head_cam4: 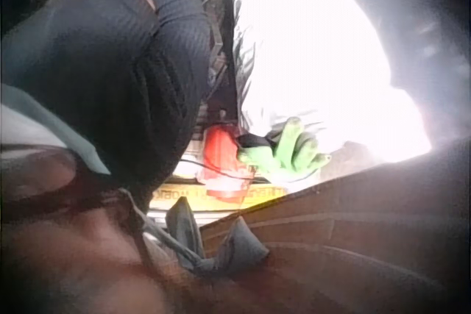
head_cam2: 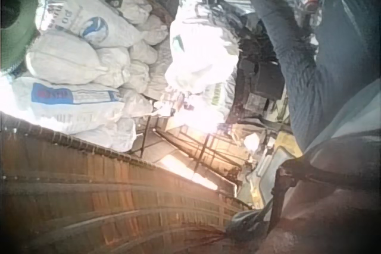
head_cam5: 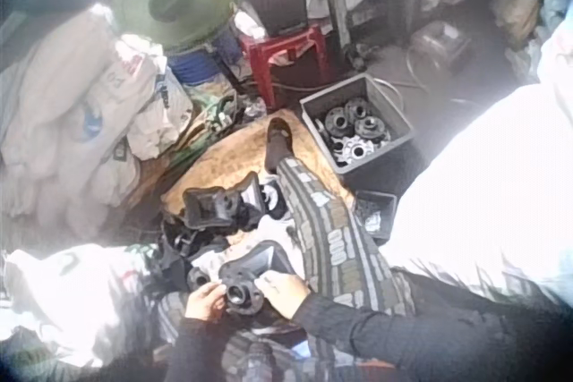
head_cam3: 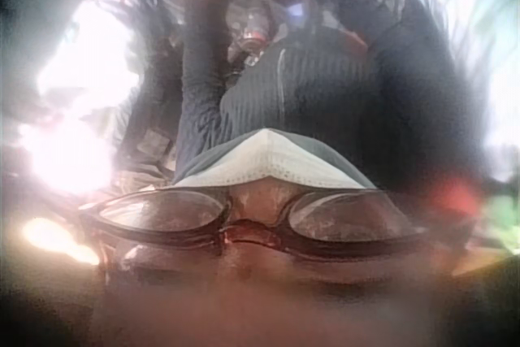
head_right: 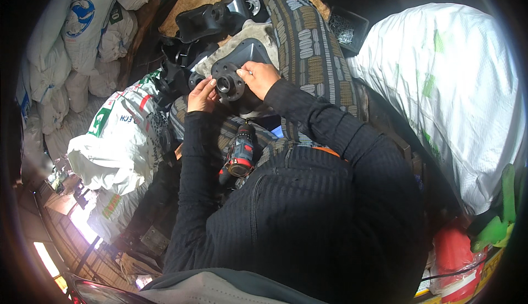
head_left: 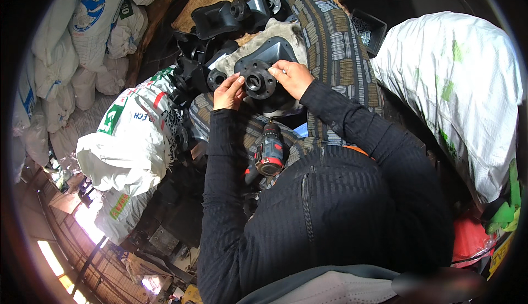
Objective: The person sits on the floor and uses a cordless drill to fasten screws into several black plastic housings. They repeatedly pick up each housing, align it, drive screws, and set the parts aside on the floor.
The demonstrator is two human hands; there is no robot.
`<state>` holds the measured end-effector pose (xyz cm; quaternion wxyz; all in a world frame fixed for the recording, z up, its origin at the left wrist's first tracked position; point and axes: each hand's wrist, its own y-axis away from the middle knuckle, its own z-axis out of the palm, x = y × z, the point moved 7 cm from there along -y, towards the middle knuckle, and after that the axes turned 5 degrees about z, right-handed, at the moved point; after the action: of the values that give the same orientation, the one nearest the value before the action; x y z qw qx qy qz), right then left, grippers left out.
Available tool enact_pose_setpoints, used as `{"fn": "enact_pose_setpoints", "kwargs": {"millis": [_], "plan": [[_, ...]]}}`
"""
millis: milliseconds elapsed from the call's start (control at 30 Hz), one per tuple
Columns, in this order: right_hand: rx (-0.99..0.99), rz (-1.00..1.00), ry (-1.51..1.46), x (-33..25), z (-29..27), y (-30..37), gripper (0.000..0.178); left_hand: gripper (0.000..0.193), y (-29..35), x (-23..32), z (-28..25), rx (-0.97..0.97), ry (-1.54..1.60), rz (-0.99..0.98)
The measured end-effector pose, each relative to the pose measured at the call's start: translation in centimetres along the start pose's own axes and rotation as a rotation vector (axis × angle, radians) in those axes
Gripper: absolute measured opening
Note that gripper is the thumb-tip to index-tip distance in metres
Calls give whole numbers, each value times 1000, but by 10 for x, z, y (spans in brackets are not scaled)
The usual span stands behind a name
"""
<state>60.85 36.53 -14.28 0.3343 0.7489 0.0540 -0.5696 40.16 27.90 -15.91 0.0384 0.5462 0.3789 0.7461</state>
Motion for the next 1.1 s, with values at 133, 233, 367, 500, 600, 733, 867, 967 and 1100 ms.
{"fn": "enact_pose_setpoints", "kwargs": {"millis": [133, 233, 367, 500, 600, 733, 867, 967, 1100], "plan": [[48, -40, -3, 8, -2, -1, 33, 26, -4, -1, 0, -9, -40, 12], [42, -59, 48, 12, -5, -7, 34, 27, -2, 0, 5, -14, -60, 23], [5, -12, 94, 10, -6, -6, 35, 30, 0, -6, 9, 49, 35, 57], [4, -19, 208, 17, -8, -8, 39, 29, 0, -10, 10, 31, -180, 143], [2, 7, 230, 20, -7, -7, 39, 26, 2, -15, 11, 113, -299, 226], [-6, 19, 232, 22, -5, -5, 39, 25, 0, -13, 10, 82, -256, 229], [15, 24, 261, 16, -8, -6, 38, 47, 14, 3, 9, 95, -331, 153], [54, 54, 289, 24, -16, -5, 37, 48, 88, 80, 29, -149, -1059, 532], [16, 27, 283, 14, -5, -1, 37, 74, 204, 59, 31, -605, -1263, 191]]}}
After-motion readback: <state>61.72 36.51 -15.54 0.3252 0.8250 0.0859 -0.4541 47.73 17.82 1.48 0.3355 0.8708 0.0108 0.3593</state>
